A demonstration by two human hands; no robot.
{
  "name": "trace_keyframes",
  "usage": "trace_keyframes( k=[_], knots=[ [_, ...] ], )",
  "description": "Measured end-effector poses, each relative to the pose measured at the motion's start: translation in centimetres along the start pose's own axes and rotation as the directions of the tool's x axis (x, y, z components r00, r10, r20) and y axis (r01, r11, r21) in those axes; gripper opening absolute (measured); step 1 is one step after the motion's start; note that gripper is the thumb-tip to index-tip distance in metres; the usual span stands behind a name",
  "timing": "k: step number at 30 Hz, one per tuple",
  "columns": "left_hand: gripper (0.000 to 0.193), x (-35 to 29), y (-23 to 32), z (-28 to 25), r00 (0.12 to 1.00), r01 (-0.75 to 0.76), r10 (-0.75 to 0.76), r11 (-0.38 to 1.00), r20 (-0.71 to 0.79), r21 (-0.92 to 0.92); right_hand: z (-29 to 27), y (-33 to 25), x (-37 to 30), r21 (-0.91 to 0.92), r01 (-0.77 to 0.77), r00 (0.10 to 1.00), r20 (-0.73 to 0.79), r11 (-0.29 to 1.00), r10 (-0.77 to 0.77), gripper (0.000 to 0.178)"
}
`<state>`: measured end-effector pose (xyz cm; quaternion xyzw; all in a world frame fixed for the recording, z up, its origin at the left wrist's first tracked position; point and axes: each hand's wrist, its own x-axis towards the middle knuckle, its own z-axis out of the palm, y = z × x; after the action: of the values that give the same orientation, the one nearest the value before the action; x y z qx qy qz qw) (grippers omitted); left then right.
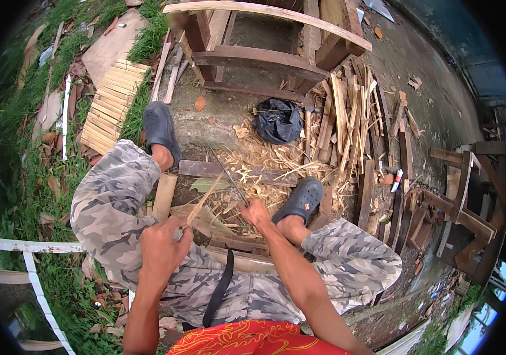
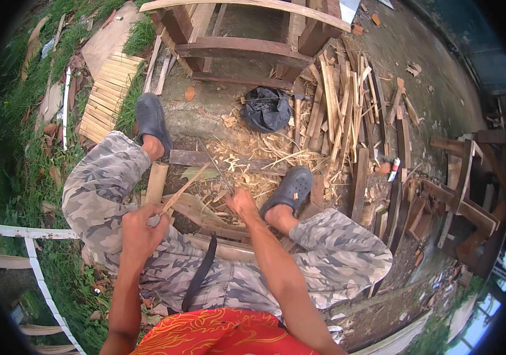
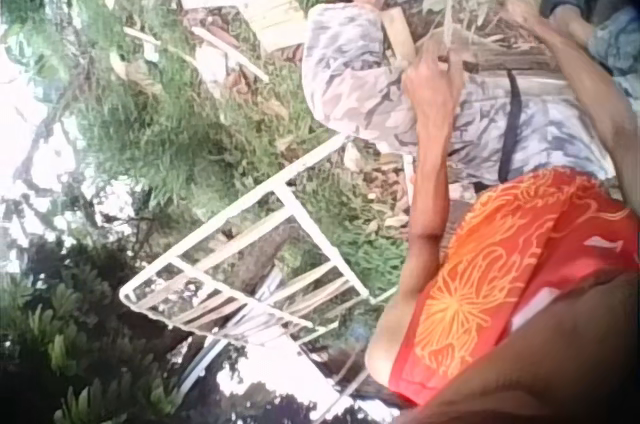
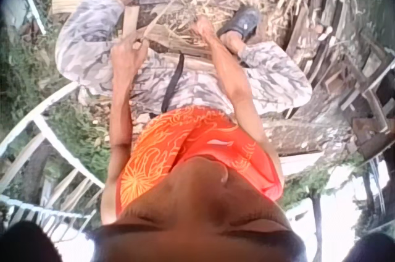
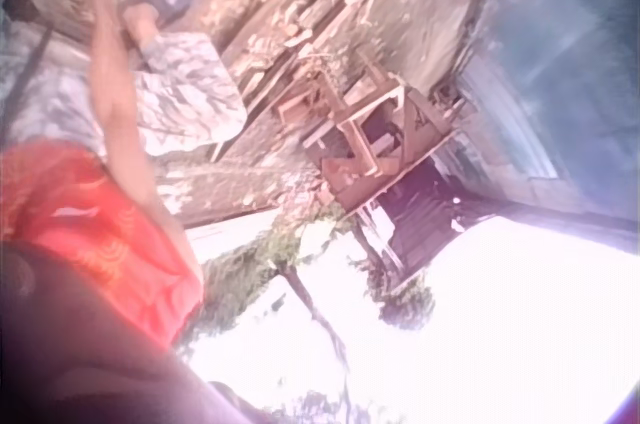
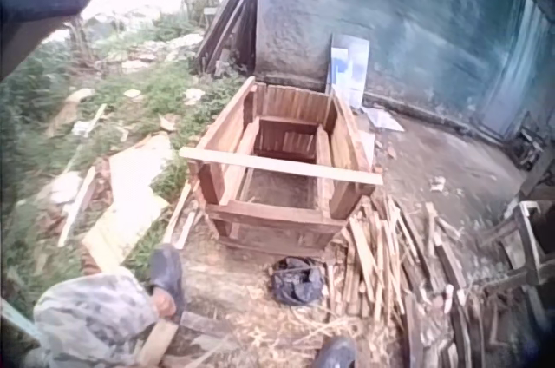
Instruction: The person sits on the ground and uses a knife to shave thin strips from small wooden pieces. The shaved wood is placed on a nearby wooden frame.
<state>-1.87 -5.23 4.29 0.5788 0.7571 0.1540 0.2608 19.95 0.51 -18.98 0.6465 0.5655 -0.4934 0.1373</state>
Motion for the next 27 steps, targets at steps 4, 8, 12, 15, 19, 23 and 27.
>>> trace_keyframes(
  k=[4, 8, 12, 15, 19, 23, 27],
  knots=[
    [0.015, 0.2, 0.0, -0.2, 0.997, 0.072, -0.071, 0.997, 0.036, -0.041, 0.3, 1.4, 1.7, 0.050, 0.306, 0.952, -0.022, 0.951, -0.305, 0.040],
    [0.013, 0.3, -0.2, 0.0, 0.999, 0.039, -0.041, 0.996, -0.017, -0.084, 0.6, 2.1, 4.1, 0.087, 0.158, 0.982, 0.091, 0.984, -0.166, 0.040],
    [0.013, 0.4, -0.4, 0.3, 0.997, 0.014, -0.021, 0.995, -0.072, -0.101, -0.2, 2.4, 5.4, -0.227, 0.080, 0.996, 0.043, 0.971, -0.072, 0.036],
    [0.013, 0.6, -0.5, 0.4, 0.994, 0.028, -0.040, 0.993, -0.098, -0.116, -0.2, 2.5, 3.8, -0.039, 0.245, 0.969, 0.034, 0.969, -0.244, 0.034],
    [0.014, 0.4, -0.4, 0.1, 0.994, 0.088, -0.093, 0.992, -0.052, -0.096, 0.1, 2.4, 1.9, 0.074, 0.274, 0.961, 0.026, 0.959, -0.276, 0.037],
    [0.014, 0.4, -0.4, 0.1, 0.985, 0.165, -0.172, 0.975, -0.030, -0.147, -0.3, 3.4, 3.4, -0.073, -0.052, 0.998, 0.036, 0.996, 0.055, 0.037],
    [0.014, 0.4, -0.6, 0.4, 0.981, 0.172, -0.183, 0.975, -0.069, -0.141, 1.5, 5.5, 3.1, 0.014, 0.235, 0.972, -0.023, 0.972, -0.235, 0.037]
  ],
)
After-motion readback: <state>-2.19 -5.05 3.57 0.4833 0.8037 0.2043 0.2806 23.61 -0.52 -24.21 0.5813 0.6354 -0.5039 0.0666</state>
